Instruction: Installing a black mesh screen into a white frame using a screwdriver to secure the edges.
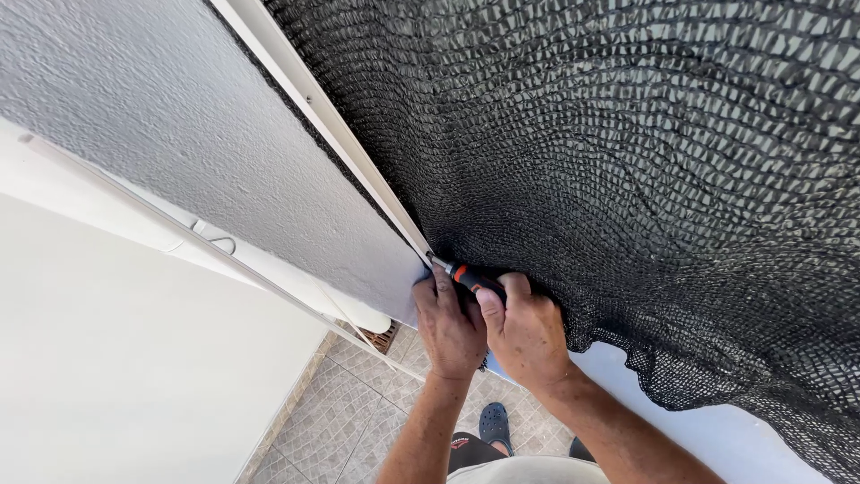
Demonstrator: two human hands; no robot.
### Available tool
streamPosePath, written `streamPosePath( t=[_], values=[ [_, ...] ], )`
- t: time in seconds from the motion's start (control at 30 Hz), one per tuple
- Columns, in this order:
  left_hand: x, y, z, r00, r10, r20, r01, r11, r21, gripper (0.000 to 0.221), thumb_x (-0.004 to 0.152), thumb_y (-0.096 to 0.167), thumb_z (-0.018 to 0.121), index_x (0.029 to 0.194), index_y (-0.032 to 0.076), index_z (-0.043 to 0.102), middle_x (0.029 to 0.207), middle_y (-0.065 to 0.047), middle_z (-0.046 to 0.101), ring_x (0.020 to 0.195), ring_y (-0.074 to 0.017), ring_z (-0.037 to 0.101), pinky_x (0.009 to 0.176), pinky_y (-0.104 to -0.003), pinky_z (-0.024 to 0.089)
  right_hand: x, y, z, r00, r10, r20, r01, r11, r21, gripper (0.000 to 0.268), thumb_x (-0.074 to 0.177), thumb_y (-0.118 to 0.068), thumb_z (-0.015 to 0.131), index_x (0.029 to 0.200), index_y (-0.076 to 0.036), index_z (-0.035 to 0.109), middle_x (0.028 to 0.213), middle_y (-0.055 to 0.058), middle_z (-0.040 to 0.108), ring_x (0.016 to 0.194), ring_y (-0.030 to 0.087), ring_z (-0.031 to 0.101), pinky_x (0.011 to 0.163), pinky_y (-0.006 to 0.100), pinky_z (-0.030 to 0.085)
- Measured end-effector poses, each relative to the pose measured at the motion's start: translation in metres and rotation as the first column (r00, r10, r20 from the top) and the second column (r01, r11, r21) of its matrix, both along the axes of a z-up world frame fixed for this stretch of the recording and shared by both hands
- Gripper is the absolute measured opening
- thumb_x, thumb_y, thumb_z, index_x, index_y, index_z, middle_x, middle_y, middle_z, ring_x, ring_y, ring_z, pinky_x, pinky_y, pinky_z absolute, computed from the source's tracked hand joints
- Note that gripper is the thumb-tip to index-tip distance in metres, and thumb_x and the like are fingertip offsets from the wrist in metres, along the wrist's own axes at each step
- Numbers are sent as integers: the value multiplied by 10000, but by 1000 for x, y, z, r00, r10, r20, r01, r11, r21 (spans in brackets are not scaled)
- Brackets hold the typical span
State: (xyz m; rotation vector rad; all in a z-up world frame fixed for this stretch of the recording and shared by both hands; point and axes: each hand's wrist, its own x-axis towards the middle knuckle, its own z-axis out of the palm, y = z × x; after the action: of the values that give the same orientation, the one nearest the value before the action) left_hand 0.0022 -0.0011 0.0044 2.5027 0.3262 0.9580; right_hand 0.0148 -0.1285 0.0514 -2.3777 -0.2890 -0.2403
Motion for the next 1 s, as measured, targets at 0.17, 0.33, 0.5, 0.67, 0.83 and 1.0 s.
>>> streamPosePath(
  t=[0.17,0.33,0.5,0.67,0.83,1.0],
  values=[
    [-5,-3,12,999,-40,-10,39,999,-37,765,872,349,640,1496,-51,451,1019,-175,510,882,-440,611,719,-489,548,-5,-6,27,975,93,-201,-76,993,92,404,985,-544,494,1227,-227,558,873,267,736,824,524,722,706,626,583],
    [-7,-6,17,998,-55,-3,55,996,-74,773,851,304,624,1512,-48,432,1028,-187,502,895,-457,597,736,-489,541,-9,-8,24,983,128,-128,-118,989,87,401,946,-406,581,1292,-224,491,946,256,711,843,519,719,700,617,584],
    [-2,-3,8,1000,-27,-2,26,999,-47,787,844,327,641,1512,-36,438,1018,-154,500,876,-417,613,706,-461,546,0,-2,-2,1000,16,8,-16,1000,21,418,994,-530,525,1195,-167,575,759,227,710,715,462,735,604,548,602],
    [-3,-2,5,999,-36,12,37,998,-42,795,851,357,643,1502,-53,441,1024,-171,504,866,-441,615,685,-486,545,-4,-4,7,970,66,-236,-24,984,178,441,974,-585,511,1150,-193,612,818,286,732,813,525,723,679,618,588],
    [-8,-4,14,998,-58,-23,55,993,-103,803,805,276,636,1516,-38,435,1037,-186,507,896,-466,604,723,-503,548,-15,-12,35,961,155,-229,-129,984,124,406,933,-429,570,1279,-230,495,907,235,739,815,516,730,708,615,583],
    [-4,-1,7,999,-32,1,32,999,-39,796,794,272,635,1499,-48,450,1019,-180,500,875,-453,609,703,-494,541,-3,-6,0,994,101,-30,-100,995,15,398,965,-416,581,1292,-197,519,840,196,703,768,481,730,665,585,595]
  ],
)
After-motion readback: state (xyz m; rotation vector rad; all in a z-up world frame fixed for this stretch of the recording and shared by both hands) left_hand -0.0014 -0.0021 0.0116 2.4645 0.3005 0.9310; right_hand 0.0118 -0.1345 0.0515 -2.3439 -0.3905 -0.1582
